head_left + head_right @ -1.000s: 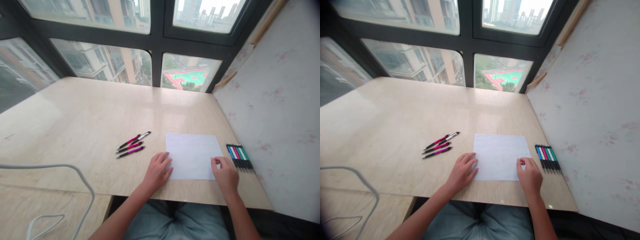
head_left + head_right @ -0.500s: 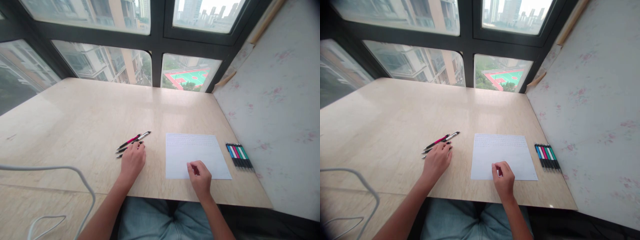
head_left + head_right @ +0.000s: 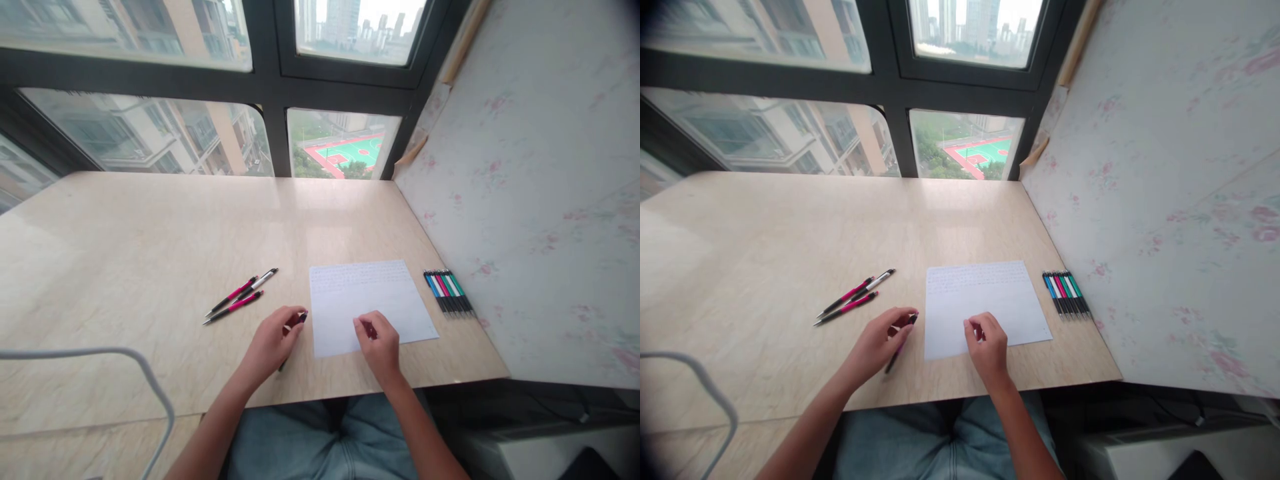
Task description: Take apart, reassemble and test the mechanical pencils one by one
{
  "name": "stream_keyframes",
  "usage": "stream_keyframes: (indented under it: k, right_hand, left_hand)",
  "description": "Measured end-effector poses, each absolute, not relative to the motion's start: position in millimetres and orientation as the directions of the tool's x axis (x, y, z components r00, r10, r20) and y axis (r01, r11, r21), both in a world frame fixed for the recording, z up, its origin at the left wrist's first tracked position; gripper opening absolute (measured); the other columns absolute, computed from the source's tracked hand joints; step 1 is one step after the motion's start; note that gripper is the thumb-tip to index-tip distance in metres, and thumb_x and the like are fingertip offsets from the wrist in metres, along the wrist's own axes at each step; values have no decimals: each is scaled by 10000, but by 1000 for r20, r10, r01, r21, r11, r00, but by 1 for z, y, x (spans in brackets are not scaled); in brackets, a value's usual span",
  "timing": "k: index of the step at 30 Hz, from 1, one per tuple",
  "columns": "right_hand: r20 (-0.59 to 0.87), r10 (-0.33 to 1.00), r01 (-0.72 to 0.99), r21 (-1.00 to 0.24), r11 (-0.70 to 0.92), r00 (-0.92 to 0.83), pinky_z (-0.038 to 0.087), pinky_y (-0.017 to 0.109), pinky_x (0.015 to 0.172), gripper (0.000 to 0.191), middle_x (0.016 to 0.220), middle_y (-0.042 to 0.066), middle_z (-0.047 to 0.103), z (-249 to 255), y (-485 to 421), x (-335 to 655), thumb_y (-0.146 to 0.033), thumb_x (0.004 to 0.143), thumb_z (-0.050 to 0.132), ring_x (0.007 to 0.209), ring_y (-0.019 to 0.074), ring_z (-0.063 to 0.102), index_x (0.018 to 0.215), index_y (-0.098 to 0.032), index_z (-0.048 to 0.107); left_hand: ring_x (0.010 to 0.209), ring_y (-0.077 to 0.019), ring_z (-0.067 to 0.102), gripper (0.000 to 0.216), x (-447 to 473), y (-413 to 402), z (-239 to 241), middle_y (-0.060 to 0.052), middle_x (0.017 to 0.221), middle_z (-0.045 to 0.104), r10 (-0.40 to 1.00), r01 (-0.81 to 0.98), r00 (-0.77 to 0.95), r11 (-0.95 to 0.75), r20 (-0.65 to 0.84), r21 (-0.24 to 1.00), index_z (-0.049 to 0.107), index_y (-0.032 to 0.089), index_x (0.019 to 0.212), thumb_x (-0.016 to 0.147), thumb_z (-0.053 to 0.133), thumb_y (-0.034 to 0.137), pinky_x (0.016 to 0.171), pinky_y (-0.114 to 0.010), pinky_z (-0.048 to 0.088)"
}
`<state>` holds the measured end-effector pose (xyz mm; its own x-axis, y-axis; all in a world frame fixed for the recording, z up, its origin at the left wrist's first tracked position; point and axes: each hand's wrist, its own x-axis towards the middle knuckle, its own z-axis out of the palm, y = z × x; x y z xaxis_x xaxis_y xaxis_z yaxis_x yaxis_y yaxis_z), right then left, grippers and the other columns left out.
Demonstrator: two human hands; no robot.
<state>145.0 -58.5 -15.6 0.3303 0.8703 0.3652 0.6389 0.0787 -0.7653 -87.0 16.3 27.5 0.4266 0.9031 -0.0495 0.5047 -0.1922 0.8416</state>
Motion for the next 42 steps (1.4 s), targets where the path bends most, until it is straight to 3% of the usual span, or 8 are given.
stream_keyframes:
  k: [3,5,8,13,16,25,35,42]
  right_hand:
    - [343,876,608,-790,75,338,438,265,582,220,706,20,611,-13,-60,144,-316,922,506,602,154,540,781,-199,629]
    - [288,898,544,-836,67,332,459,263,594,233,760,37,661,-8,-62,140,-320,937,475,650,166,590,874,-194,662]
    - [172,958,419,-906,62,231,479,255,613,294,780,42,695,2,-64,131,-323,965,424,677,168,630,926,-190,683]
    - [25,987,290,-957,-24,162,459,245,594,333,651,18,649,7,-63,120,-360,946,480,607,151,596,736,-179,664]
    - [-68,971,163,-981,-108,231,456,251,589,275,660,21,646,4,-60,124,-396,895,569,618,155,587,769,-173,671]
    - [-239,894,-280,-951,-135,379,404,240,527,259,680,13,626,-1,-54,146,-436,769,729,613,134,539,834,-187,696]
    - [-184,918,-250,-963,-97,352,397,238,498,258,645,-1,610,9,-52,146,-433,801,700,560,121,523,826,-180,657]
    - [-87,918,-65,-996,-67,388,440,250,552,223,660,6,626,11,-56,162,-405,838,669,610,140,562,828,-183,646]
  left_hand:
    - [804,-188,655,295,-70,8,24,-66,930,700,905,38,376,198,-197,979,653,195,1107,843,621,321,698,-311,543]
    - [802,-148,651,256,-63,4,17,-42,928,686,929,-226,256,328,-269,917,664,196,1037,808,681,309,727,-269,540]
    - [829,-109,643,207,-57,1,5,-26,975,656,929,-402,159,370,-334,838,662,195,977,786,714,256,768,-221,534]
    - [889,-96,632,180,-57,-1,-2,-12,976,644,937,-474,137,346,-321,810,650,201,972,805,702,243,825,-200,511]
    - [884,-108,630,176,-56,-2,1,-13,953,657,942,-469,158,335,-295,817,654,192,938,788,726,250,807,-208,506]
    - [711,-153,630,181,-54,-8,3,-26,762,695,948,-150,260,225,-181,963,678,180,891,763,753,284,658,-258,483]
    - [738,-160,624,290,-28,-13,5,-76,830,732,917,-319,328,332,-226,888,722,152,1011,777,742,324,728,-290,480]
    - [709,-133,624,269,3,-11,9,-84,806,718,889,-422,343,435,-304,796,744,111,934,766,757,321,690,-246,481]
